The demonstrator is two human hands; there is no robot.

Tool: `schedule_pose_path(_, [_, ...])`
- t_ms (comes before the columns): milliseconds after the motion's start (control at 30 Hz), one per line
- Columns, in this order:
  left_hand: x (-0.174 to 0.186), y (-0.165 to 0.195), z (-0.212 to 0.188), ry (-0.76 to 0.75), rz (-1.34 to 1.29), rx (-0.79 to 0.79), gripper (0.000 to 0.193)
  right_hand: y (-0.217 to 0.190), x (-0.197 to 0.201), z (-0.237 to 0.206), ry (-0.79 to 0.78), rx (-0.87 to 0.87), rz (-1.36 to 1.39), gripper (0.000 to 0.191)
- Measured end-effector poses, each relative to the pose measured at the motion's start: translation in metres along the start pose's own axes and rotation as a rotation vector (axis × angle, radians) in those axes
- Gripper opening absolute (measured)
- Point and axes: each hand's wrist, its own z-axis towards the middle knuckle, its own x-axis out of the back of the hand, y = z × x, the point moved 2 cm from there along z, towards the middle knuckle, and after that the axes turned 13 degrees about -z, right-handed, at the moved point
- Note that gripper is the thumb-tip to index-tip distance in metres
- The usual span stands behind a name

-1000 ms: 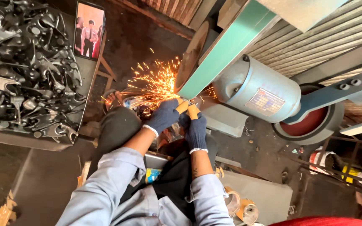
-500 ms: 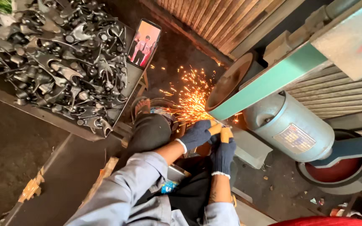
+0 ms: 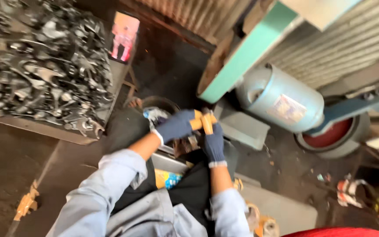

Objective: The person sits on the floor at a belt grinder and sharpens metal workpieces, holding each piece against the moving belt with both gloved hands, producing sparks. They periodically reposition or turn the workpiece, set finished pieces aside, and pick up new pieces from the pile beside them.

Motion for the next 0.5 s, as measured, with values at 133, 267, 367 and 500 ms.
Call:
schedule_pose_path(133, [0.021, -0.013, 0.019, 0.193, 0.207, 0.004, 0.034, 0.014, -0.023, 0.037, -0.062, -0.019, -0.106, 0.036])
schedule_pose_path(267, [0.006, -0.036, 0.029, 0.307, 0.296, 0.068, 0.030, 0.017, -0.015, 0.050, 0.009, -0.076, -0.224, 0.037])
schedule_pose_path(367, [-0.005, -0.049, 0.029, 0.421, 0.250, -0.006, 0.027, 0.013, 0.000, 0.047, 0.059, -0.123, -0.521, 0.037])
schedule_pose_path(500, [-0.005, -0.047, 0.030, 0.355, 0.579, 0.099, 0.026, 0.008, -0.025, 0.039, -0.023, -0.201, 0.384, 0.035])
